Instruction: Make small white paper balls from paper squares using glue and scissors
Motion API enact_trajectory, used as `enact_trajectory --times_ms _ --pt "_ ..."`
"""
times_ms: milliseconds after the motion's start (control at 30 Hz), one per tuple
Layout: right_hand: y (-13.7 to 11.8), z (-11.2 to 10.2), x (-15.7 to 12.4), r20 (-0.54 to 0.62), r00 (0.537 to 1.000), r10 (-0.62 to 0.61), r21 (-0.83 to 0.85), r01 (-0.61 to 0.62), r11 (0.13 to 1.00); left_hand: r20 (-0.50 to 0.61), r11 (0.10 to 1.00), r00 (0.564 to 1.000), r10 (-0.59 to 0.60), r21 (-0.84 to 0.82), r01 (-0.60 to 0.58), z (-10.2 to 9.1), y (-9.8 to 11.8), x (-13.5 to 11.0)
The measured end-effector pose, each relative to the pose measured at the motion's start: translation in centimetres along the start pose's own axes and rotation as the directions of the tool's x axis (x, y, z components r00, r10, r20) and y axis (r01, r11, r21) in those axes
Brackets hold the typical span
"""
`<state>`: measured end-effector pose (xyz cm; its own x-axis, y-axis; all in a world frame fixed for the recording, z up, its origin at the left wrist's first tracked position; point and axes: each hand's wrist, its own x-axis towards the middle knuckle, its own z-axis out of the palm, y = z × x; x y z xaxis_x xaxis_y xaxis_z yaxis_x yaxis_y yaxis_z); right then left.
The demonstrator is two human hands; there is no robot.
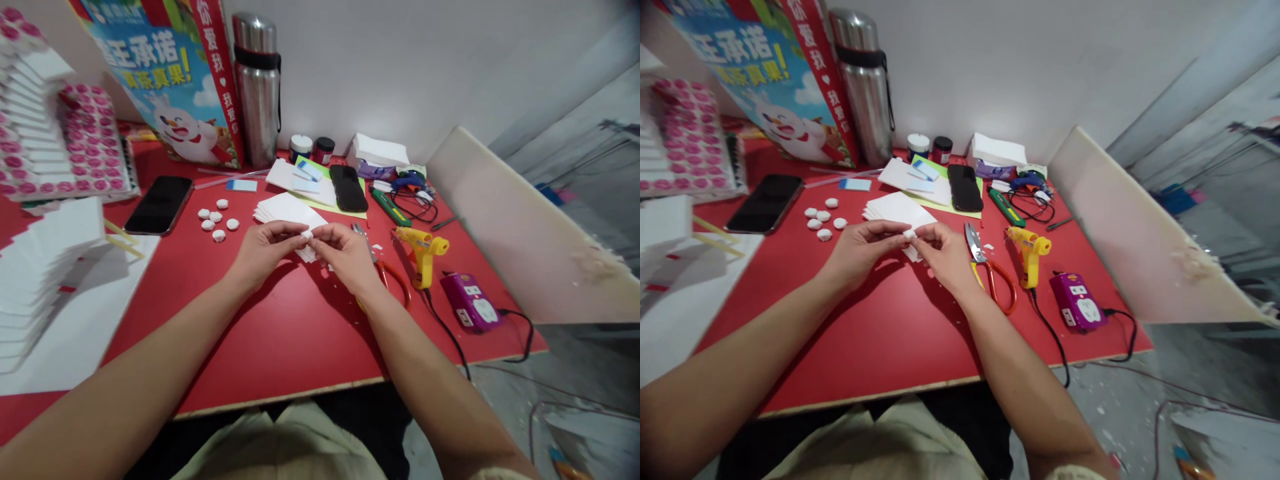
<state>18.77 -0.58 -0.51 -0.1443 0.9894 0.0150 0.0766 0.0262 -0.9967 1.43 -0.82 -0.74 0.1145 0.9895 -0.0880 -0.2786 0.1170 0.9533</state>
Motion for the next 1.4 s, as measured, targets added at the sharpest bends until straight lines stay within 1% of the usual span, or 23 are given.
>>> enact_trajectory --times_ms 67,100,200,267,367,467,533,633,700,767,833,900,933,967,1000,1033,1100,1167,1200,1300,1333,1400 --pt "0.01 0.16 -0.02 -0.003 1.000 -0.015 -0.011 0.015 1.000 -0.002 1.000 1.000 -0.005 -0.002 0.005 -0.07 -0.11 0.03" --pt "-0.02 0.22 -0.05 0.002 1.000 -0.003 -0.010 0.003 1.000 -0.005 1.000 1.000 -0.006 -0.001 0.006 -0.12 -0.17 0.05" --pt "-0.27 0.24 -0.19 0.029 0.996 0.083 0.022 -0.083 0.996 -0.018 1.000 1.000 -0.010 -0.001 0.010 -0.23 -0.39 0.09" --pt "-0.47 0.16 -0.27 0.042 0.992 0.119 0.034 -0.120 0.992 -0.023 1.000 1.000 -0.010 -0.006 0.009 -0.25 -0.48 0.10" --pt "-0.69 0.12 -0.29 0.033 0.994 0.104 0.037 -0.105 0.994 -0.032 1.000 0.999 0.007 -0.005 -0.007 -0.17 -0.42 0.16" --pt "-0.73 0.21 -0.21 0.021 0.999 0.048 0.024 -0.049 0.999 -0.051 1.000 0.999 0.018 -0.011 -0.019 -0.01 -0.22 0.28" --pt "-0.64 0.24 -0.15 0.028 1.000 0.013 -0.007 -0.013 1.000 -0.057 0.999 0.998 -0.004 -0.041 0.002 0.09 -0.12 0.37" --pt "-0.34 0.13 -0.10 0.041 0.999 -0.023 -0.071 0.026 0.997 -0.043 0.985 0.995 -0.086 -0.155 0.078 0.17 -0.11 0.40" --pt "-0.14 -0.03 -0.14 0.028 0.995 -0.095 -0.143 0.098 0.985 -0.019 0.959 0.988 -0.156 -0.242 0.147 0.16 -0.18 0.35" --pt "-0.05 -0.17 -0.26 0.020 0.978 -0.206 -0.267 0.204 0.942 0.008 0.936 0.978 -0.208 -0.290 0.202 0.13 -0.28 0.26" --pt "-0.13 -0.20 -0.45 0.047 0.954 -0.296 -0.393 0.290 0.873 0.030 0.930 0.974 -0.223 -0.292 0.222 0.10 -0.39 0.17" --pt "-0.33 -0.12 -0.63 0.077 0.934 -0.348 -0.458 0.343 0.820 0.046 0.937 0.976 -0.213 -0.272 0.217 0.07 -0.49 0.12" --pt "-0.45 -0.07 -0.69 0.078 0.931 -0.358 -0.460 0.352 0.815 0.055 0.943 0.978 -0.201 -0.261 0.209 0.06 -0.54 0.11" --pt "-0.54 -0.03 -0.72 0.067 0.933 -0.352 -0.438 0.345 0.830 0.067 0.949 0.980 -0.186 -0.246 0.197 0.05 -0.58 0.10" --pt "-0.61 0.00 -0.70 0.049 0.944 -0.326 -0.394 0.318 0.862 0.078 0.957 0.983 -0.167 -0.225 0.180 0.05 -0.61 0.09" --pt "-0.62 -0.02 -0.65 0.028 0.962 -0.272 -0.328 0.266 0.906 0.089 0.967 0.985 -0.145 -0.198 0.160 0.06 -0.63 0.08" --pt "-0.52 -0.15 -0.43 0.004 0.993 -0.119 -0.151 0.118 0.982 0.110 0.985 0.989 -0.094 -0.131 0.108 0.10 -0.65 0.01" --pt "-0.29 -0.35 -0.16 0.013 1.000 0.011 0.014 -0.011 1.000 0.126 0.996 0.990 -0.057 -0.061 0.065 0.19 -0.61 -0.13" --pt "-0.18 -0.44 -0.04 0.017 0.999 0.046 0.073 -0.048 0.996 0.127 0.998 0.991 -0.048 -0.038 0.053 0.24 -0.57 -0.22" --pt "-0.08 -0.54 0.08 0.015 0.998 0.054 0.152 -0.056 0.987 0.123 0.998 0.991 -0.054 -0.012 0.056 0.33 -0.45 -0.44" --pt "-0.12 -0.50 0.03 0.020 0.999 0.041 0.150 -0.043 0.988 0.125 0.998 0.991 -0.055 -0.014 0.057 0.32 -0.42 -0.48" --pt "-0.21 -0.34 -0.16 0.039 0.999 0.004 0.096 -0.008 0.995 0.128 0.999 0.991 -0.045 -0.015 0.047 0.27 -0.39 -0.46"
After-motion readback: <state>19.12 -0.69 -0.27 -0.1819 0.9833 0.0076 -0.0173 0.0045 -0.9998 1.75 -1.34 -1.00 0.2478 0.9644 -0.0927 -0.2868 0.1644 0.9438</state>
